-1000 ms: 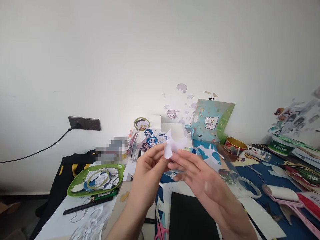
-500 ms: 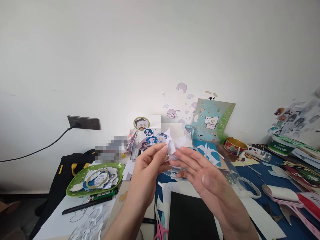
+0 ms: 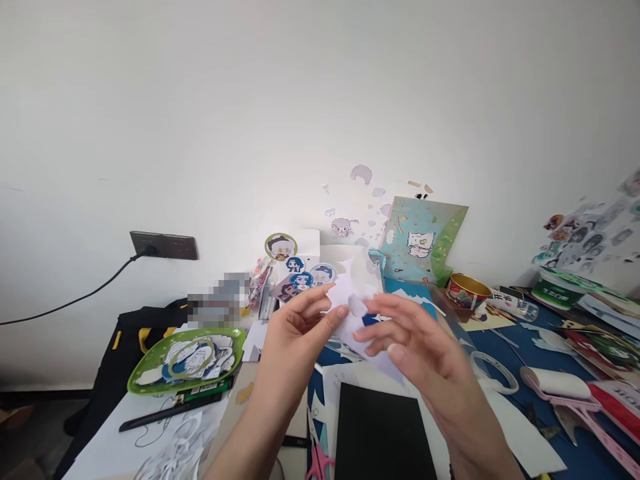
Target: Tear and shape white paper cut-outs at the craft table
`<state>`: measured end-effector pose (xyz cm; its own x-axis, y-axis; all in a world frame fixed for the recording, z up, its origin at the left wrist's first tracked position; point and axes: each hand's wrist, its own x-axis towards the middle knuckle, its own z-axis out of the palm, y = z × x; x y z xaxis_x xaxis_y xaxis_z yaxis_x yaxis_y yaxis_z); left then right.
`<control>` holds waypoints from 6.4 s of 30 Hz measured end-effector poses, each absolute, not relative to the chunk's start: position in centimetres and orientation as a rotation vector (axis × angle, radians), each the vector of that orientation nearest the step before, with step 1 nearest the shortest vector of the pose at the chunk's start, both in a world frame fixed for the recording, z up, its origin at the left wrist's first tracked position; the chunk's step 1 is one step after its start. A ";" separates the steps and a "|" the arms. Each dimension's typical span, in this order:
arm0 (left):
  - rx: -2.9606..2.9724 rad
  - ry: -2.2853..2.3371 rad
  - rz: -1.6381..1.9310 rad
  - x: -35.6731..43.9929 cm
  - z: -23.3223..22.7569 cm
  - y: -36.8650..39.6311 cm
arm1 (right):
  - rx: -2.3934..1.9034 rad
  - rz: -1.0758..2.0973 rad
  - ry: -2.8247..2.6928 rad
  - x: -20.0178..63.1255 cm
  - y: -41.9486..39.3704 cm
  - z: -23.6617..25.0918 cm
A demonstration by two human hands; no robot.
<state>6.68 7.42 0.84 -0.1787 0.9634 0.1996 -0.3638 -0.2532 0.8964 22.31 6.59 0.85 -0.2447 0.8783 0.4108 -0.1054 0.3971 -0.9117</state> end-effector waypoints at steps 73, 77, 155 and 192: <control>0.635 0.466 1.611 7.2 0.5 8.3 | -1.194 0.253 -1.802 19.7 9.1 -2.3; 0.731 0.524 1.578 6.3 0.4 8.4 | -1.221 0.188 -1.833 20.7 9.4 -1.7; 0.901 1.060 1.493 4.4 0.9 9.4 | -1.020 0.691 -1.394 25.4 9.9 1.3; 1.005 0.899 1.306 7.9 0.2 7.9 | -1.076 0.285 -1.719 21.8 8.3 0.1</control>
